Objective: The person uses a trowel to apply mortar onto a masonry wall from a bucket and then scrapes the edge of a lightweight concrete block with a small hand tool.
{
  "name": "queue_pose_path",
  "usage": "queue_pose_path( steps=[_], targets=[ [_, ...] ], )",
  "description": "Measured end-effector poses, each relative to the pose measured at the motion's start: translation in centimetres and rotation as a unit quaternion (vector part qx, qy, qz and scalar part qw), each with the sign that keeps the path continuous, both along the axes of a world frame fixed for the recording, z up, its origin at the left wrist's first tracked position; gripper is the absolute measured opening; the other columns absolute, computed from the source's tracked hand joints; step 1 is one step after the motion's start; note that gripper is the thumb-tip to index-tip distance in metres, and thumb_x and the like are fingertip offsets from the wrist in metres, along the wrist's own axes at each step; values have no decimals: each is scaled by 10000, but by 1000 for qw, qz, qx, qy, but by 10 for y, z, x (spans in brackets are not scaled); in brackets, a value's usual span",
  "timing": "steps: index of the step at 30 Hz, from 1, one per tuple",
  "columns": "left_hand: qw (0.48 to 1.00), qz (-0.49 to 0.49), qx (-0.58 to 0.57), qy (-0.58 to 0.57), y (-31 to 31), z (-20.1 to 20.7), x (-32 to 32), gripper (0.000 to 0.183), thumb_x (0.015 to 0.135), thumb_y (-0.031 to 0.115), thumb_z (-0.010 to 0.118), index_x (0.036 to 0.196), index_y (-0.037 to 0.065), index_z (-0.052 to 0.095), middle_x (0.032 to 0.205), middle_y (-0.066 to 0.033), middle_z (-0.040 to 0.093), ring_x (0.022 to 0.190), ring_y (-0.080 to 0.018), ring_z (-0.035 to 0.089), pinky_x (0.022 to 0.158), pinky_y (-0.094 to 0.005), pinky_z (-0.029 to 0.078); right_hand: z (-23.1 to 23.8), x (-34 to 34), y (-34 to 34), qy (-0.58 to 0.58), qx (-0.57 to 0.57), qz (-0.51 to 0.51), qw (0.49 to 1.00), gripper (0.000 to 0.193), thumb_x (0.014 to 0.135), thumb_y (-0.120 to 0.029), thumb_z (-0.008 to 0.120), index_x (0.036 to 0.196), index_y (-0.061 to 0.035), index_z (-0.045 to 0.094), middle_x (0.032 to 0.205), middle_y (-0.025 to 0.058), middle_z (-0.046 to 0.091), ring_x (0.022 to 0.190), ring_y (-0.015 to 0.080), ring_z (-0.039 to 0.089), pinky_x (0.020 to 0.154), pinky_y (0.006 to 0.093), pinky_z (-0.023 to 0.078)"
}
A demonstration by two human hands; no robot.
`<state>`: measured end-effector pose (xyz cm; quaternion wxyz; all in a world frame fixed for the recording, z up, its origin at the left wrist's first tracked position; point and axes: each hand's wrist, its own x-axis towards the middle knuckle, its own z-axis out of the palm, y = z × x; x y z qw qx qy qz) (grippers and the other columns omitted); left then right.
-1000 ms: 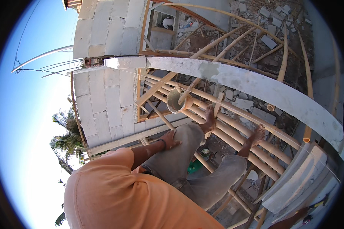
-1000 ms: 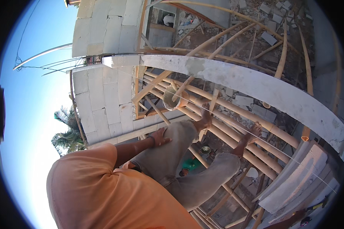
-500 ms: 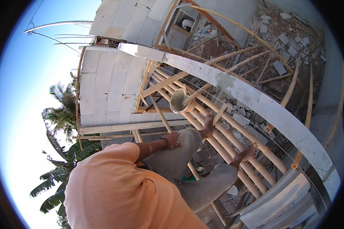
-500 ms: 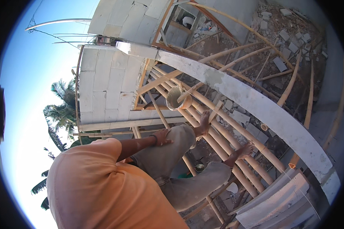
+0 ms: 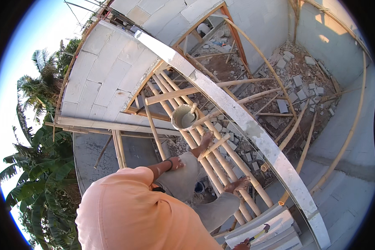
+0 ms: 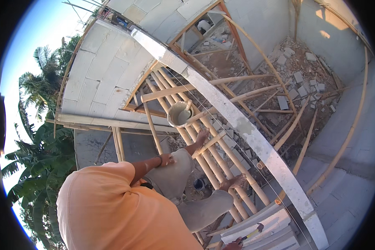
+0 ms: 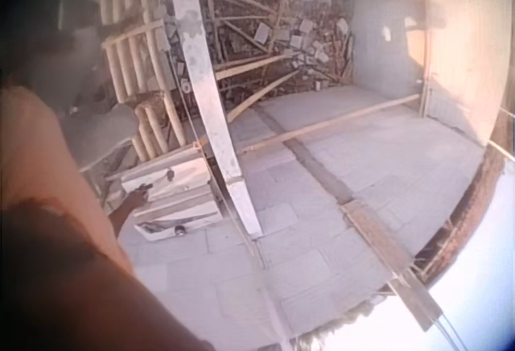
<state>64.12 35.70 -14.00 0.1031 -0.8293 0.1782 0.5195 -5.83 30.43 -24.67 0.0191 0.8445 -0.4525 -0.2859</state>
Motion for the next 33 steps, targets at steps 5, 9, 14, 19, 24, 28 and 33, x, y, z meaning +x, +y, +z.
queue_pose_path(
  steps=[5, 9, 14, 19, 24, 28, 33],
  targets=[
    [989, 54, -129, -54, 23, -12, 90, 456, 878, 417, 608, 1152, 53, 586, 1054, -103, 599, 974, -224, 542, 856, -369, 442, 108, 208, -74, -341, 197, -429, 813, 319, 841, -216, 672, 757, 73, 568, 639, 167, 564, 589, 289, 502, 612, 426, 426],
    [798, 453, -371, -142, -37, -17, 210, 326, 902, 397, 594, 997, 90, 649, 876, 13, 612, 791, -119, 555, 746, -313, 448, 166, 349, -116, -342, 292, -357, 819, 391, 789, -306, 712, 830, 70, 613, 683, 214, 605, 617, 377, 576, 609, 449, 451],
    [576, 585, -571, 28, -90, 51, 392, 403, 865, 380, 671, 1053, 42, 559, 991, -73, 580, 908, -163, 566, 683, -299, 443, 200, 487, -127, -333, 308, -224, 862, 391, 790, -307, 706, 882, 65, 624, 673, 210, 615, 637, 367, 625, 614, 429, 478],
    [597, 605, -527, -10, -167, 121, 470, 987, 731, 525, 754, 1396, -58, 317, 1410, -293, 313, 1306, -444, 346, 1015, -543, 379, 244, 619, -149, -407, 319, -86, 851, 359, 785, -322, 713, 914, 5, 643, 690, 175, 644, 638, 360, 644, 612, 415, 495],
    [631, 617, -469, 43, -182, 109, 511, 1077, 655, 533, 805, 1397, -66, 307, 1452, -260, 277, 1333, -413, 313, 997, -610, 365, 286, 744, -172, -307, 319, 17, 896, 315, 804, -296, 681, 838, 7, 598, 774, 205, 632, 731, 400, 625, 656, 454, 498],
    [666, 242, -517, -481, -176, 106, 531, 765, 706, 224, 756, 1334, -23, 397, 1466, -235, 285, 1350, -406, 288, 1107, -537, 255, 291, 814, -192, -289, 290, 82, 908, 340, 792, -332, 680, 812, -7, 583, 790, 223, 627, 759, 414, 613, 688, 486, 487],
    [819, -315, -329, -348, -181, 188, 554, 751, 733, 125, 663, 1418, 42, 366, 1565, -154, 137, 1451, -351, 79, 1174, -494, 115, 291, 878, -212, -232, 294, 126, 919, 337, 813, -317, 649, 918, -3, 591, 892, 188, 648, 833, 362, 646, 742, 458, 517]
  ],
)
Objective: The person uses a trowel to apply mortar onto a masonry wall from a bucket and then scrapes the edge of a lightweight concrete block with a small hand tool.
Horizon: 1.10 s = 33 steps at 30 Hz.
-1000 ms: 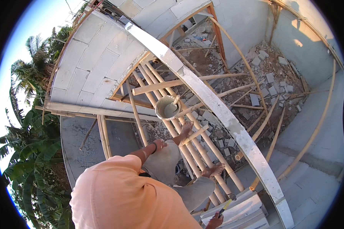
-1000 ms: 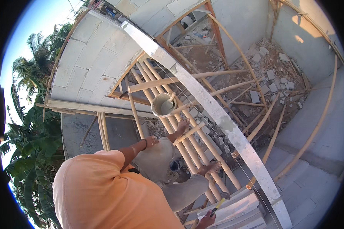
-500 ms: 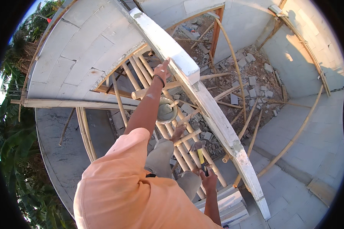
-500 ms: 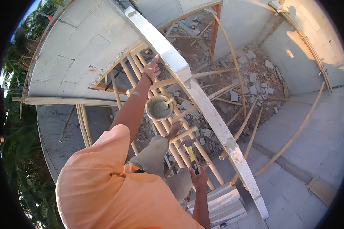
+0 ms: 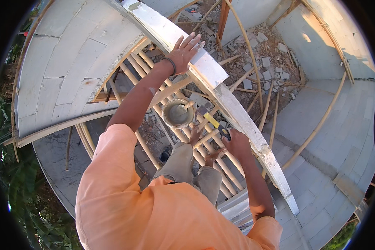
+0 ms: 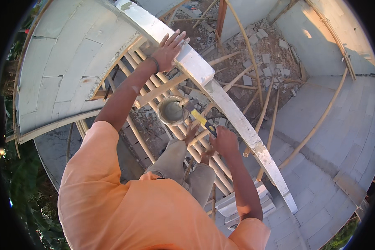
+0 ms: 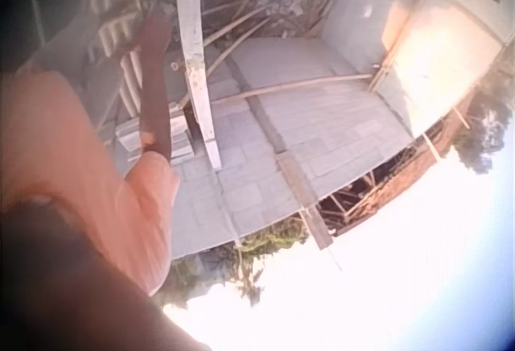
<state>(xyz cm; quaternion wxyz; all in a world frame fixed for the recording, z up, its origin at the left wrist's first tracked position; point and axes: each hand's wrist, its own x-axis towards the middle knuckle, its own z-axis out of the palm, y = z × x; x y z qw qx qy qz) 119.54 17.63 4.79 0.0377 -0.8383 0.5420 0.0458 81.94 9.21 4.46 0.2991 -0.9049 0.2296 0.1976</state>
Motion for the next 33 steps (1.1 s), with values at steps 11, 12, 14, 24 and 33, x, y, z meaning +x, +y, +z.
queue_pose_path(
  steps=[11, 12, 14, 24, 33],
  targets=[
    [971, -214, 69, -80, -24, -30, 19, 799, 854, 77, 521, 1525, 140, 92, 1452, -110, 396, 1401, -238, 290, 1193, -489, 22, 15, 88, 9, 52, -13, 39, 998, 335, 840, -247, 618, 1038, 21, 582, 1014, 190, 643, 887, 358, 657, 779, 446, 532],
    [972, -211, 68, -80, -24, -32, 20, 799, 854, 77, 521, 1525, 140, 92, 1452, -110, 396, 1401, -238, 290, 1193, -489, 22, 17, 92, 9, 53, -14, 42, 998, 335, 840, -247, 618, 1038, 21, 582, 1014, 190, 643, 887, 358, 657, 779, 446, 532],
    [974, -216, 24, -61, -25, -34, 21, 779, 859, 65, 498, 1522, 110, 91, 1429, -111, 420, 1381, -243, 324, 1195, -485, 23, 21, 98, 9, 64, -28, 46, 997, 318, 833, -219, 620, 1027, 29, 582, 1025, 205, 639, 870, 360, 662, 759, 442, 537],
    [969, -213, 71, -103, -27, -36, 20, 792, 851, 80, 509, 1512, 48, 74, 1408, -118, 436, 1370, -248, 340, 1197, -476, 12, 17, 118, 12, 52, -36, -1, 998, 289, 854, -250, 634, 935, 26, 606, 910, 236, 650, 867, 380, 648, 780, 463, 515],
    [967, -224, 43, -116, -27, -37, 21, 806, 828, 87, 539, 1504, 21, 106, 1390, -127, 443, 1353, -257, 359, 1197, -472, 34, 9, 118, 12, 14, -39, 6, 999, 267, 855, -214, 610, 927, 42, 623, 882, 223, 667, 825, 370, 670, 751, 452, 534]
  ],
)
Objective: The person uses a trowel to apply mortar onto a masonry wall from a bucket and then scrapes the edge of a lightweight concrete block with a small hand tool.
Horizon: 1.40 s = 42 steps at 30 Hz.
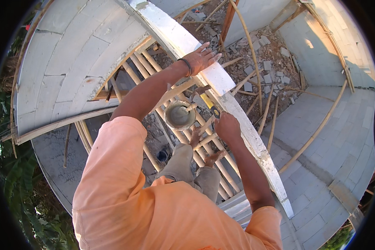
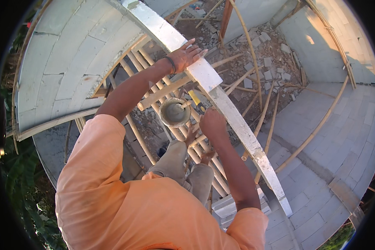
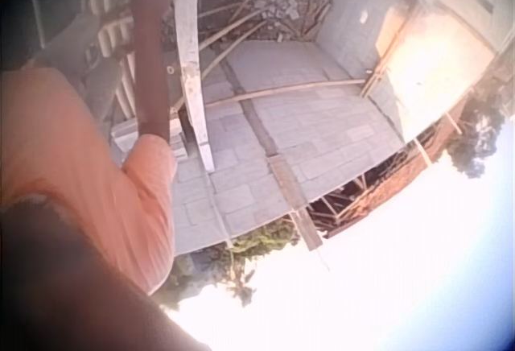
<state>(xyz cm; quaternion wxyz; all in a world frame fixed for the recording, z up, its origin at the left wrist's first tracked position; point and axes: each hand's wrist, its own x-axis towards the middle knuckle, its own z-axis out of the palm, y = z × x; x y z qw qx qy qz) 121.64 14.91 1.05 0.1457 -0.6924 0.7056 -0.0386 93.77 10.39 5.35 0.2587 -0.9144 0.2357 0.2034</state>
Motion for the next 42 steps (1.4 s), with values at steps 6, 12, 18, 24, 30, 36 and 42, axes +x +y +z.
queue_pose_path(
  steps=[6, 12, 18, 24, 30, 36, 42],
  targets=[
    [1000, -1, 5, 4, 1, 1, -1, 803, 811, 63, 533, 1498, 7, 123, 1382, -130, 445, 1345, -268, 362, 1198, -457, 62, 12, 2, 0, 36, 8, -16, 999, 290, 854, -243, 635, 953, 30, 627, 892, 216, 668, 849, 368, 668, 770, 445, 531],
    [1000, -3, 5, 2, -1, 1, 0, 805, 813, 76, 537, 1496, -2, 117, 1383, -136, 443, 1345, -273, 358, 1199, -452, 68, 14, 2, -1, -8, -14, -14, 1000, 292, 848, -227, 634, 993, 26, 617, 936, 203, 659, 870, 351, 663, 777, 441, 527],
    [999, -1, 34, -4, -1, 4, -2, 801, 821, 89, 533, 1495, -6, 112, 1418, -140, 416, 1362, -268, 337, 1202, -445, 53, 22, 5, 2, -1, -14, 29, 999, 287, 849, -223, 628, 995, 23, 615, 976, 195, 646, 888, 346, 658, 778, 431, 529],
    [998, 0, 56, -10, -2, 4, -1, 802, 823, 91, 534, 1496, -4, 108, 1429, -141, 406, 1371, -267, 326, 1205, -438, 43, 26, 9, 4, -4, -9, -26, 1000, 282, 840, -224, 640, 993, 13, 619, 979, 195, 643, 898, 348, 653, 783, 434, 524],
    [999, 3, 46, -2, -4, 6, -1, 794, 825, 81, 521, 1495, -4, 105, 1440, -144, 392, 1372, -268, 323, 1205, -433, 54, 19, 5, 0, -43, -13, -26, 999, 286, 832, -222, 653, 990, 14, 617, 954, 194, 649, 868, 353, 658, 775, 436, 526],
    [1000, -2, 29, 1, 1, 4, 1, 793, 818, 67, 530, 1492, -9, 119, 1425, -151, 401, 1366, -264, 330, 1207, -412, 79, 1, -7, 18, -7, 24, 3, 1000, 291, 832, -228, 646, 1000, 7, 616, 919, 186, 650, 873, 361, 649, 782, 453, 512],
    [1000, -8, 5, 15, 2, 2, 1, 812, 797, 70, 575, 1485, -11, 151, 1397, -146, 429, 1348, -267, 353, 1208, -417, 97, -40, -10, 19, 54, 32, 103, 993, 281, 828, -227, 644, 977, 10, 624, 920, 199, 659, 892, 353, 652, 798, 449, 516]
  ],
)
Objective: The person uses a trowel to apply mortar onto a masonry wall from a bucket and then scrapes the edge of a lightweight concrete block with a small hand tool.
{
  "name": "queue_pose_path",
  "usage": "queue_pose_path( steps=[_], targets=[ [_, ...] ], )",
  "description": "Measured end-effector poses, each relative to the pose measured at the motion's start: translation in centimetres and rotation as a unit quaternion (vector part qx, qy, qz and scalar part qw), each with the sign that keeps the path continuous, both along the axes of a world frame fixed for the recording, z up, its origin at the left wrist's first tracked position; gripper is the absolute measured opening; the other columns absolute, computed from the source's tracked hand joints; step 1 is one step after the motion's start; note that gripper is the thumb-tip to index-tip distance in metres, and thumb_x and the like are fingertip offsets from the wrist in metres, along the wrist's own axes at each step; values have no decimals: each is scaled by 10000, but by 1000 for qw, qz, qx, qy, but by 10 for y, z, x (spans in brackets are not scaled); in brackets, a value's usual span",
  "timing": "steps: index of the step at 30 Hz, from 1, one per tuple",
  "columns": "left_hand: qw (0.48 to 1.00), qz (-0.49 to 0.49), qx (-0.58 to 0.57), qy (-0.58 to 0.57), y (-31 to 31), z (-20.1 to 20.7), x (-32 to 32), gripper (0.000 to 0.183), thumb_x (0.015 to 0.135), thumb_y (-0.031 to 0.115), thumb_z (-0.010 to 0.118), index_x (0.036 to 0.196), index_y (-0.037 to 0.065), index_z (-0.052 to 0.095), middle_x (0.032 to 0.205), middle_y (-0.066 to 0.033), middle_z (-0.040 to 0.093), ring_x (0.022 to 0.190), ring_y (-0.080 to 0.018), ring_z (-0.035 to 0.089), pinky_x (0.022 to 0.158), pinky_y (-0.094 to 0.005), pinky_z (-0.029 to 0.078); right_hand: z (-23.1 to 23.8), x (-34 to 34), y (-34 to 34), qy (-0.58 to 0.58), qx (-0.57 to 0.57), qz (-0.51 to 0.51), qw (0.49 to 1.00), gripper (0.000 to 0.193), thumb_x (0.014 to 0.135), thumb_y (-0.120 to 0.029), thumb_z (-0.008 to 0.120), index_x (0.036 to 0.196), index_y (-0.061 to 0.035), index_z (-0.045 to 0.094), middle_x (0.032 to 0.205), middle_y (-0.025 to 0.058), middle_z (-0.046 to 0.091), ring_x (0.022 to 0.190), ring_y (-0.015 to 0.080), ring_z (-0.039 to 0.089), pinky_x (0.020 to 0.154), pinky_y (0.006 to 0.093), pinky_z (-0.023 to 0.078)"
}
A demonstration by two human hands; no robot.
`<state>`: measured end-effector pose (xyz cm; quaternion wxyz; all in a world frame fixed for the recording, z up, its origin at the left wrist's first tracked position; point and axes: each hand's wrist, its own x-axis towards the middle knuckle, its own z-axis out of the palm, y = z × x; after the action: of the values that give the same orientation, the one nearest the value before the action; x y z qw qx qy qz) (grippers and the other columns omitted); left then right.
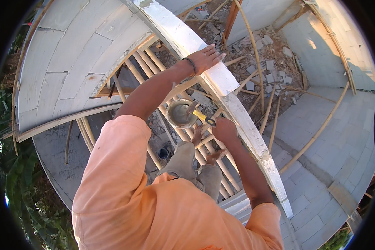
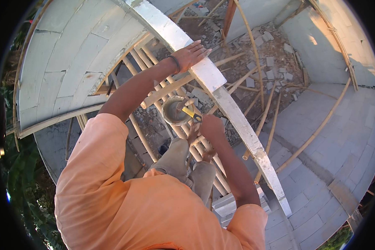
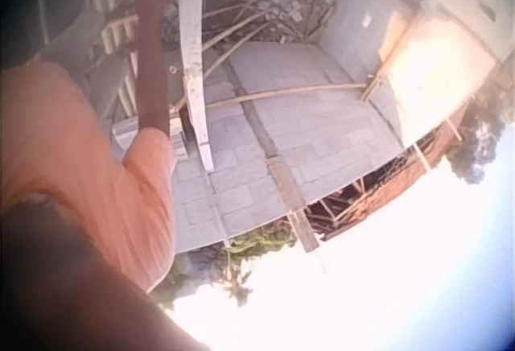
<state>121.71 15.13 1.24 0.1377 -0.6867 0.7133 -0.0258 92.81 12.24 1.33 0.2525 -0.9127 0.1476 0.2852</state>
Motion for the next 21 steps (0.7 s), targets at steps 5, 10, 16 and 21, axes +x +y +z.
queue_pose_path(
  steps=[5, 10, 16, 21],
  targets=[
    [1000, -5, 13, -13, -6, 3, 0, 805, 802, 73, 581, 1482, -12, 159, 1385, -147, 442, 1344, -263, 362, 1207, -416, 97, -34, 0, -15, -8, -56, -146, 988, 248, 814, -196, 624, 953, 9, 636, 920, 217, 664, 880, 358, 661, 786, 455, 527],
    [1000, 4, 4, 4, 2, 2, -1, 795, 815, 88, 574, 1485, -6, 156, 1382, -149, 446, 1345, -265, 365, 1207, -411, 93, -31, -8, -6, -20, -51, -104, 993, 215, 801, -157, 597, 935, 3, 650, 930, 217, 664, 879, 354, 665, 780, 446, 532],
    [1000, -5, -10, 5, 0, -4, 3, 752, 833, 75, 537, 1483, -6, 168, 1390, -153, 441, 1345, -274, 368, 1204, -412, 108, -30, 4, -19, -2, -25, -102, 994, 305, 834, -271, 657, 953, 9, 639, 927, 214, 662, 887, 371, 652, 791, 461, 518],
    [1000, -6, -27, 14, 0, -11, 3, 732, 834, 70, 524, 1477, -14, 184, 1398, -153, 437, 1344, -272, 371, 1202, -410, 117, -47, 2, -4, -17, -50, -129, 990, 287, 822, -253, 648, 949, 4, 648, 930, 211, 665, 880, 362, 657, 782, 454, 523]
  ],
)
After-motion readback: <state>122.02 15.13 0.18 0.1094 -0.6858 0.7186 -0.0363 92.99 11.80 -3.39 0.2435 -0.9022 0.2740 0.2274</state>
